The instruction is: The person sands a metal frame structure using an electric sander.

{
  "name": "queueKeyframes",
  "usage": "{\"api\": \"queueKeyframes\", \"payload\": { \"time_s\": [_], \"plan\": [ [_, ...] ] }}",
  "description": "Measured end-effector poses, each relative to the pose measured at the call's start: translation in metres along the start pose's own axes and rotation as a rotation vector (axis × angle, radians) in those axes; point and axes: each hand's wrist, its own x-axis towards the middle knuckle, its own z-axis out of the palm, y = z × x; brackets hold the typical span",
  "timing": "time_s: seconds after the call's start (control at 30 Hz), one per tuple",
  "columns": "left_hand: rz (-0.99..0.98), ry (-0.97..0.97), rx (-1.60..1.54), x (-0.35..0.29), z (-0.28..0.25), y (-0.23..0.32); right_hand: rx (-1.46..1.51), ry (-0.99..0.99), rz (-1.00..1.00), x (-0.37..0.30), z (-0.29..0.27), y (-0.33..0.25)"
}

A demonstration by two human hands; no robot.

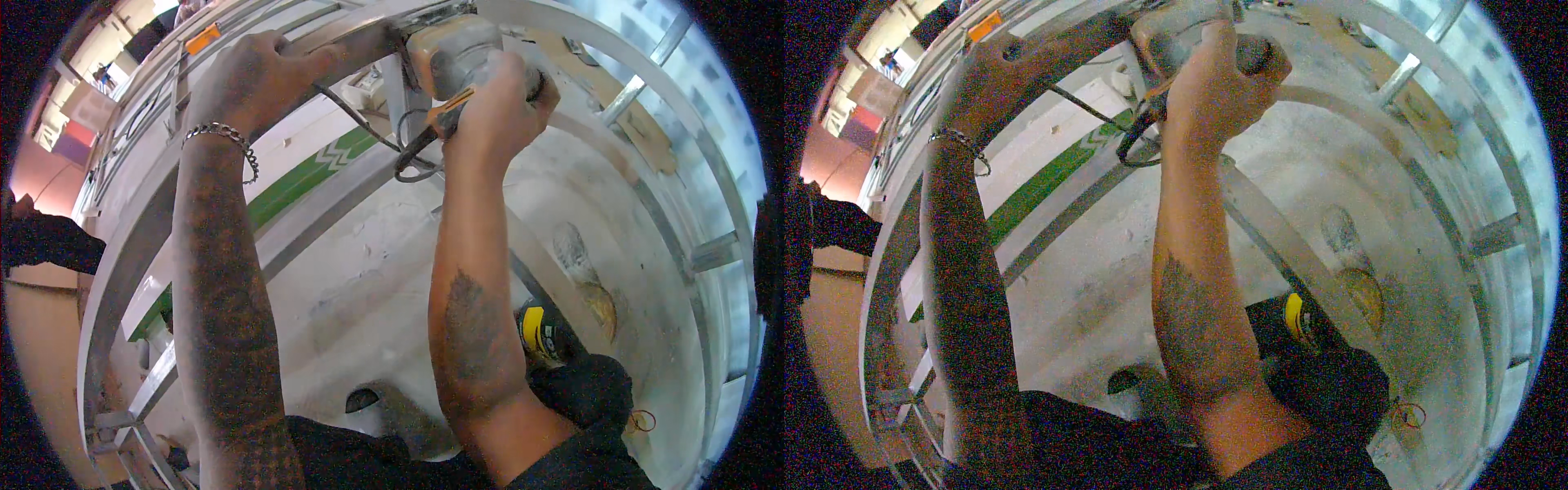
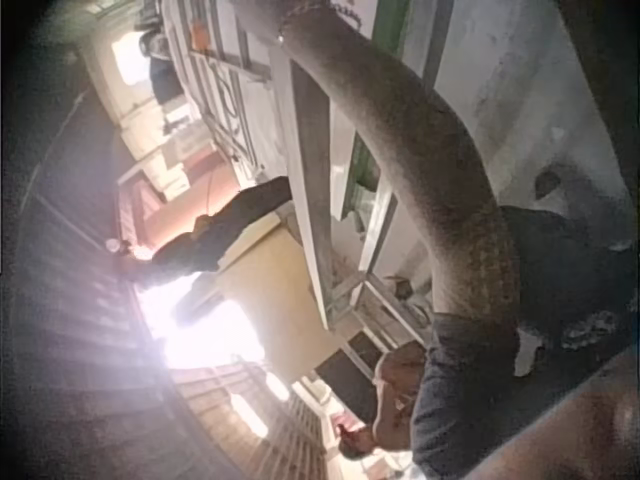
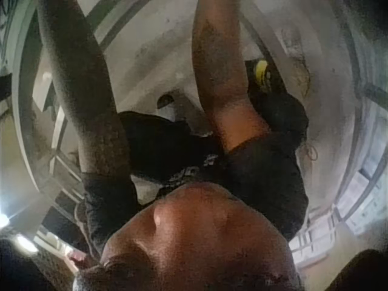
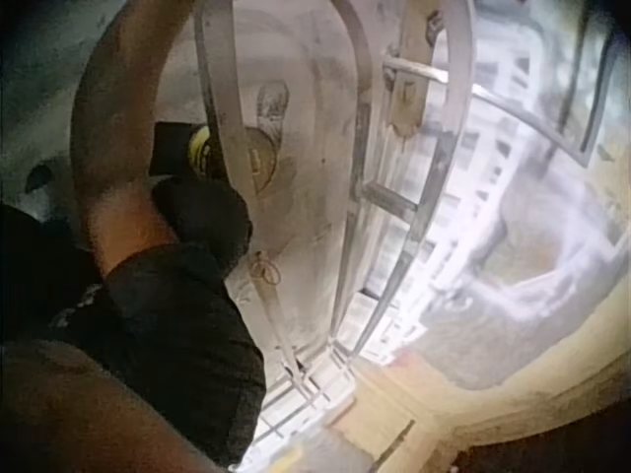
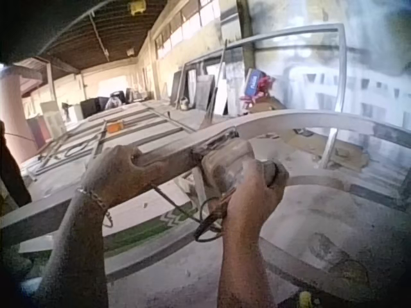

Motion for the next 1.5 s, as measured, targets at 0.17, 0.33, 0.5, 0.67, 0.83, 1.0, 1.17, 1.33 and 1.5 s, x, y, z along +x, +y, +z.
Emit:
{"api": "queueKeyframes", "payload": {
  "time_s": [0.17, 0.33, 0.5, 0.67, 0.83, 1.0, 1.17, 1.33, 1.5],
  "plan": [
    [-0.021, -0.039, -0.078, 0.007, 0.005, -0.006, -0.041, -0.009, -0.006, 0.0, -0.003, 0.006],
    [-0.037, -0.067, -0.068, 0.005, 0.003, -0.003, -0.032, -0.002, -0.007, 0.001, -0.003, 0.003],
    [-0.017, -0.061, -0.052, 0.003, 0.0, -0.002, -0.042, -0.015, -0.013, -0.011, 0.0, -0.001],
    [-0.068, -0.103, -0.048, 0.007, 0.004, -0.011, 0.171, -0.016, 0.03, -0.005, 0.003, -0.014],
    [-0.012, -0.059, 0.0, 0.001, 0.002, 0.004, 0.129, 0.036, 0.117, 0.006, 0.002, -0.025],
    [-0.031, -0.049, -0.004, 0.003, -0.001, 0.004, 0.172, 0.038, 0.134, 0.016, 0.006, -0.034],
    [-0.045, -0.072, -0.029, 0.004, -0.001, 0.008, 0.053, 0.057, -0.026, 0.015, 0.008, -0.029],
    [-0.1, -0.155, -0.027, 0.005, -0.006, 0.003, -0.092, 0.069, -0.028, 0.0, 0.012, -0.028],
    [-0.021, -0.033, -0.001, 0.001, 0.001, 0.002, 0.169, 0.041, 0.094, 0.008, 0.01, -0.034]
  ]
}}
